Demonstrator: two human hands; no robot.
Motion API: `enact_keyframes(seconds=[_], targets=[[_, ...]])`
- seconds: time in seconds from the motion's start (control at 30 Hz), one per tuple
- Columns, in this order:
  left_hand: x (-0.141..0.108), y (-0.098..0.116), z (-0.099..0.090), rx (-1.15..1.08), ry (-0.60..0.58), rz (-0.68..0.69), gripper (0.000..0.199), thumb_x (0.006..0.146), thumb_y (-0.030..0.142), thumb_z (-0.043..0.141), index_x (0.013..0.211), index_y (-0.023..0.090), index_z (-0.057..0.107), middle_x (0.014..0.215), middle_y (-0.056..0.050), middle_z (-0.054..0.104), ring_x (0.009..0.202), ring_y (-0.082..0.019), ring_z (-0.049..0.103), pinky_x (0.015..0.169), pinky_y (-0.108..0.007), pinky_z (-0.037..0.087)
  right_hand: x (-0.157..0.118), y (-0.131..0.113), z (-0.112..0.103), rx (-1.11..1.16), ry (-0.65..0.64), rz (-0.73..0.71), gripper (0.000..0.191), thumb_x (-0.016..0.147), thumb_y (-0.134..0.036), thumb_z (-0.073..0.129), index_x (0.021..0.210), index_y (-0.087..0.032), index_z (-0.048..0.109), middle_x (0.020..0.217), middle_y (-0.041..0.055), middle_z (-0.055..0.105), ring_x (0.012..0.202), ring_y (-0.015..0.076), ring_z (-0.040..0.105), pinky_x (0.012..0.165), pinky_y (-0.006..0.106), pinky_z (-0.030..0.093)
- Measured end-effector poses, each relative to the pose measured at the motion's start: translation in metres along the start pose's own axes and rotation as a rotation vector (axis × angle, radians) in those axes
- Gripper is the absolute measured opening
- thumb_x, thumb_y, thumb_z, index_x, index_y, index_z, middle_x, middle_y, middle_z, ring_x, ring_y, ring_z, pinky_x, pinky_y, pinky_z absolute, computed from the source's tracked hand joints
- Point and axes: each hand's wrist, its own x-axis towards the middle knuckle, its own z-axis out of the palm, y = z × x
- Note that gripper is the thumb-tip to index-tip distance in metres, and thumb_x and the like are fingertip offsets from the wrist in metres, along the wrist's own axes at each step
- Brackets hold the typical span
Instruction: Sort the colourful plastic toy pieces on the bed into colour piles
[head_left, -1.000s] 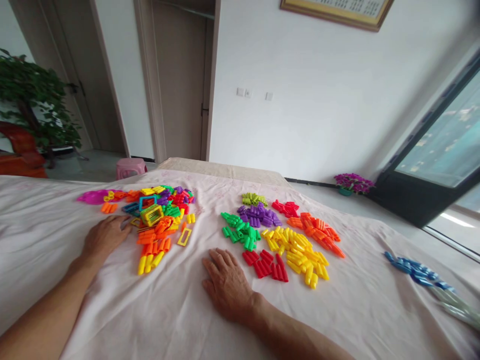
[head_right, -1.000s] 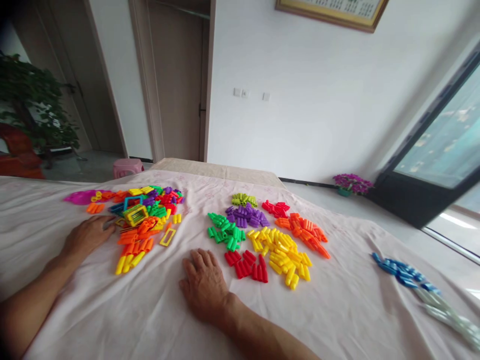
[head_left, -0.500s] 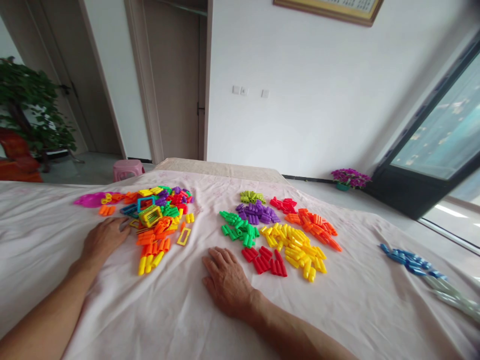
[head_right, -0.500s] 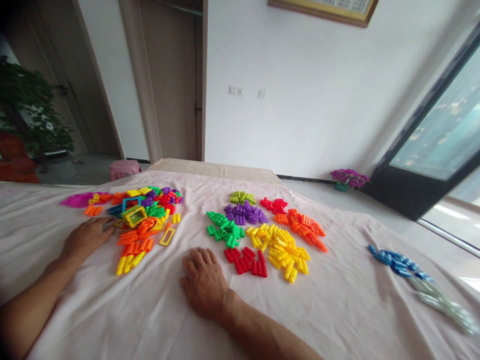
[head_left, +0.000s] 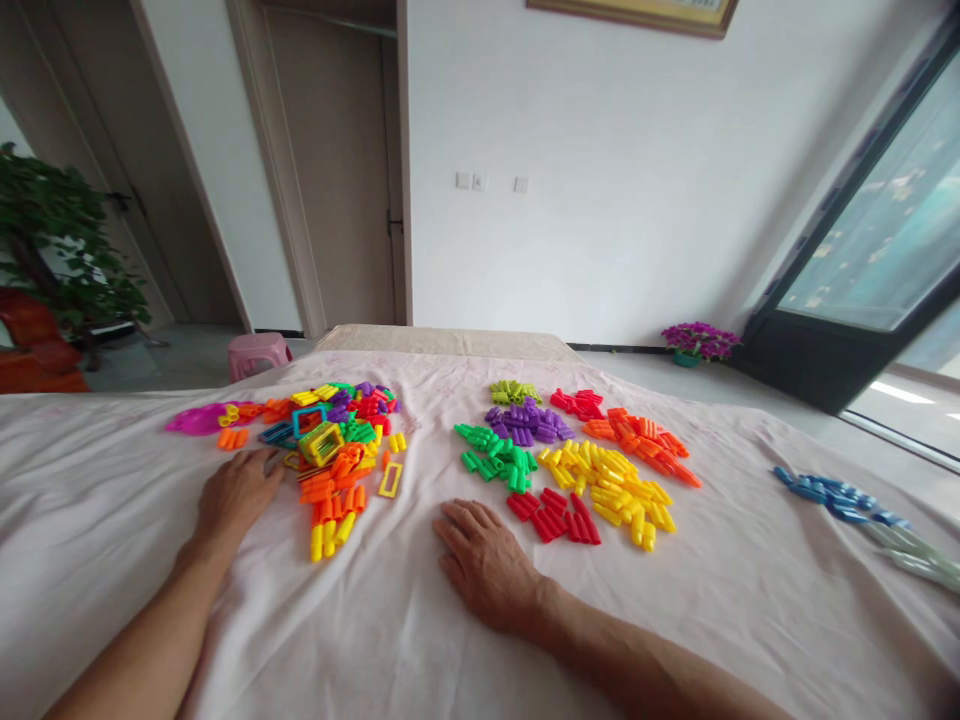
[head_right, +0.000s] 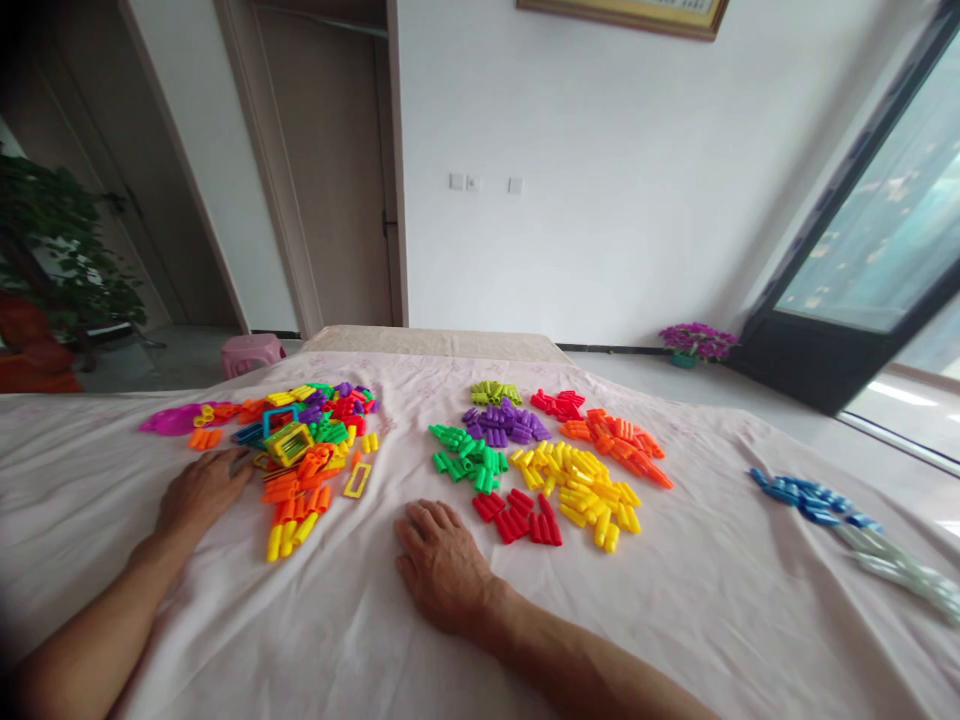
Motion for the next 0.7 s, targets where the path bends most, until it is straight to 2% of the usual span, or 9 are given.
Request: enact_keyframes(seconds=[0.1,0.17,0.23,0.3,0.4,0.5,0.6,0.7], targets=[[0.003,-0.003,0.001,0.016,-0.012,0.009,0.057,0.097,0.046,0.026,0.130,0.015,0.061,0.122,-0.020,0.062,0.110,-0.034,0.060,0.093,-0.046,0.046,0.001,-0.001,0.000,-0.013,-0.002,0.003,0.034,0.096,-0.027,0.053,0.128,-0.018,0.059,0.137,0.0111,0.057,0.129,0.0259,0.048,0.114,0.042,0.036],[0.007,-0.004,0.000,0.032,-0.040,-0.003,0.057,0.096,0.046,0.026,0.129,0.015,0.060,0.121,-0.021,0.061,0.109,-0.035,0.060,0.090,-0.047,0.047,0.006,-0.003,-0.002,-0.032,-0.030,0.025,0.027,0.095,-0.027,0.053,0.119,-0.018,0.064,0.127,0.0108,0.062,0.120,0.0255,0.054,0.107,0.041,0.042],[0.012,-0.005,-0.001,0.037,-0.089,-0.017,0.055,0.095,0.045,0.027,0.127,0.015,0.060,0.121,-0.021,0.060,0.108,-0.036,0.060,0.087,-0.048,0.048,0.020,-0.003,-0.005,-0.047,-0.065,0.084,0.021,0.096,-0.026,0.052,0.108,-0.019,0.068,0.111,0.0092,0.068,0.106,0.0242,0.060,0.097,0.039,0.046],[0.016,-0.005,-0.002,0.034,-0.118,-0.024,0.053,0.095,0.046,0.028,0.123,0.016,0.061,0.121,-0.021,0.059,0.108,-0.038,0.059,0.085,-0.048,0.048,0.042,-0.003,-0.006,-0.027,-0.058,0.169,0.023,0.097,-0.024,0.050,0.106,-0.020,0.069,0.103,0.0077,0.070,0.097,0.0225,0.062,0.090,0.036,0.048],[0.016,-0.004,-0.002,0.039,-0.071,-0.039,0.053,0.095,0.044,0.027,0.125,0.016,0.059,0.124,-0.021,0.057,0.113,-0.039,0.056,0.088,-0.048,0.047,0.089,0.003,-0.001,0.053,0.047,0.262,0.031,0.095,-0.018,0.048,0.120,-0.021,0.067,0.114,0.0070,0.070,0.106,0.0212,0.062,0.093,0.033,0.047],[0.013,-0.004,0.000,0.029,-0.025,-0.045,0.050,0.095,0.040,0.030,0.128,0.016,0.059,0.124,-0.022,0.055,0.111,-0.038,0.057,0.089,-0.047,0.047,0.137,0.012,0.017,0.084,0.129,0.246,0.043,0.091,-0.012,0.049,0.131,-0.023,0.061,0.134,0.0050,0.064,0.120,0.0205,0.056,0.102,0.033,0.043],[0.013,-0.007,0.002,-0.011,-0.019,-0.019,0.049,0.094,0.039,0.030,0.126,0.016,0.060,0.124,-0.021,0.056,0.108,-0.036,0.058,0.090,-0.047,0.047,0.173,0.021,0.038,0.056,0.091,0.204,0.053,0.087,-0.010,0.053,0.138,-0.025,0.055,0.145,0.0027,0.056,0.128,0.0211,0.051,0.105,0.035,0.041],[0.016,-0.013,0.005,-0.036,-0.049,-0.025,0.051,0.095,0.043,0.026,0.127,0.018,0.057,0.125,-0.019,0.055,0.111,-0.036,0.057,0.093,-0.047,0.047,0.190,0.025,0.051,0.018,-0.006,0.195,0.045,0.088,-0.014,0.057,0.130,-0.027,0.061,0.136,0.0028,0.062,0.123,0.0215,0.054,0.101,0.034,0.043]])
